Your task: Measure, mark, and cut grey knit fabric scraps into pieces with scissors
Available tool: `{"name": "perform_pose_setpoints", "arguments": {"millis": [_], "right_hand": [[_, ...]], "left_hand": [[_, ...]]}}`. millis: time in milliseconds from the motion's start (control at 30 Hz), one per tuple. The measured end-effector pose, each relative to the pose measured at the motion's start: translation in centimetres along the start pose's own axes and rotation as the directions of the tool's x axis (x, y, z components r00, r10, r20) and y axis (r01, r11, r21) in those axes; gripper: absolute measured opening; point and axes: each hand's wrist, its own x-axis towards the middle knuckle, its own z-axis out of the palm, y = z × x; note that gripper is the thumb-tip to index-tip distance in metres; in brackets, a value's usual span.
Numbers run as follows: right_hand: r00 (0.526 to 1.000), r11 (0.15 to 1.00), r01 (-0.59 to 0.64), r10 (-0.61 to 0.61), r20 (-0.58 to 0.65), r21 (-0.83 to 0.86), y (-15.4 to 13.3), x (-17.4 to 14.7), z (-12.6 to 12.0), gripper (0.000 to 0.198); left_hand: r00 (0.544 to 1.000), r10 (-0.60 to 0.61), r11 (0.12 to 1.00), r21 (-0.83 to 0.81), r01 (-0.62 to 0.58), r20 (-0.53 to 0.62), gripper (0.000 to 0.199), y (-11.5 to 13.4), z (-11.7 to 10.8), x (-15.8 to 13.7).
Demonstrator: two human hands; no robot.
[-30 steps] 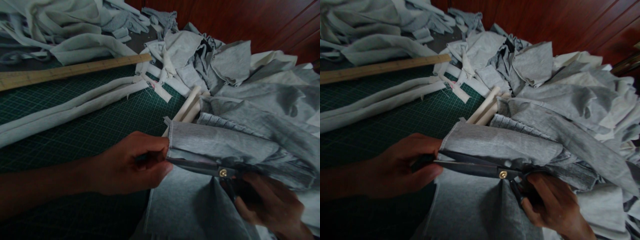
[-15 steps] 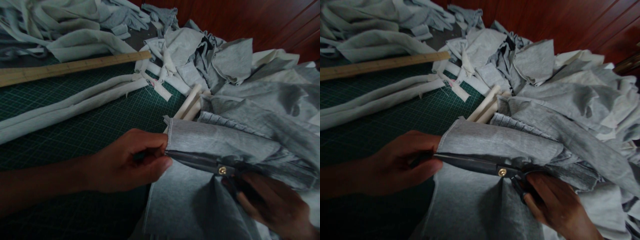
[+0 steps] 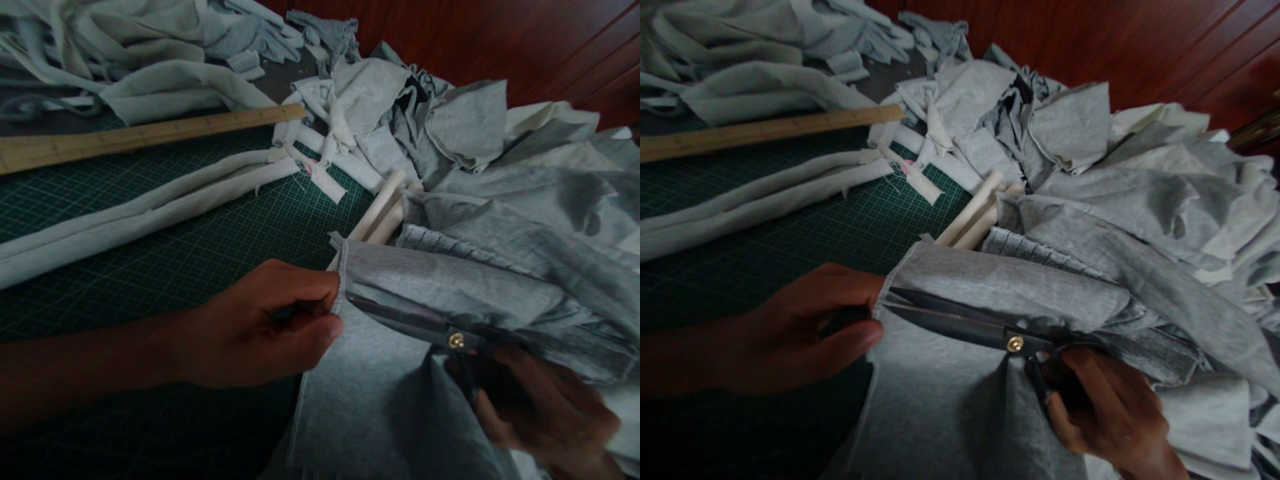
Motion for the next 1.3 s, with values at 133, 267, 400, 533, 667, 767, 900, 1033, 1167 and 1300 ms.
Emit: {"name": "perform_pose_setpoints", "arguments": {"millis": [133, 267, 400, 533, 667, 767, 900, 1033, 1167, 1300], "right_hand": [[1.0, 1.0, 0.014, -0.014, 0.0, -0.003, 0.1, -0.1, 0.0, 0.009], [1.0, 1.0, 0.031, -0.031, -0.002, -0.003, 0.4, -0.1, 0.0, 0.007], [0.995, 0.996, 0.092, -0.092, -0.029, 0.006, 0.7, 0.1, 0.2, 0.008], [0.997, 0.998, 0.062, -0.061, -0.049, 0.013, 0.6, 0.2, 0.4, 0.01], [1.0, 1.0, 0.011, -0.011, -0.022, 0.021, 0.1, -0.3, 0.3, 0.006], [1.0, 0.999, -0.022, 0.022, -0.022, 0.023, 0.1, -0.8, 0.3, 0.013], [0.999, 0.999, -0.02, 0.021, -0.025, 0.031, 0.2, -1.2, 0.3, 0.017], [1.0, 0.999, -0.007, 0.008, -0.008, 0.034, 0.0, -0.6, 0.2, 0.009], [1.0, 0.999, -0.007, 0.008, -0.02, 0.042, -0.2, 0.1, 0.1, 0.008], [0.999, 1.0, 0.005, -0.004, -0.041, 0.021, -0.2, 0.1, 0.1, 0.005]], "left_hand": [[1.0, 0.016, 1.0, -0.01, -0.016, -0.003, 0.031, -0.1, 0.0, 0.0], [0.999, 0.033, 0.999, -0.001, -0.033, -0.013, 0.033, -0.2, -0.1, -0.1], [0.999, 0.036, 0.999, -0.007, -0.036, -0.024, 0.032, -0.4, -0.1, -0.2], [1.0, 0.02, 0.999, -0.048, -0.02, -0.004, 0.033, -0.3, -0.1, -0.2], [1.0, 0.006, 0.995, -0.096, -0.005, 0.01, 0.035, 0.1, -0.2, 0.1], [1.0, -0.006, 0.995, -0.103, 0.007, 0.012, 0.035, 0.2, -0.3, 0.2], [1.0, 0.005, 0.993, -0.116, -0.004, 0.01, 0.034, 0.0, -0.4, 0.1], [1.0, 0.023, 0.994, -0.104, -0.022, 0.007, 0.034, 0.0, -0.3, 0.0], [1.0, 0.026, 0.994, -0.106, -0.026, 0.0, 0.036, 0.0, -0.3, 0.1], [1.0, 0.012, 0.992, -0.124, -0.011, 0.014, 0.034, 0.0, -0.3, 0.1]]}}
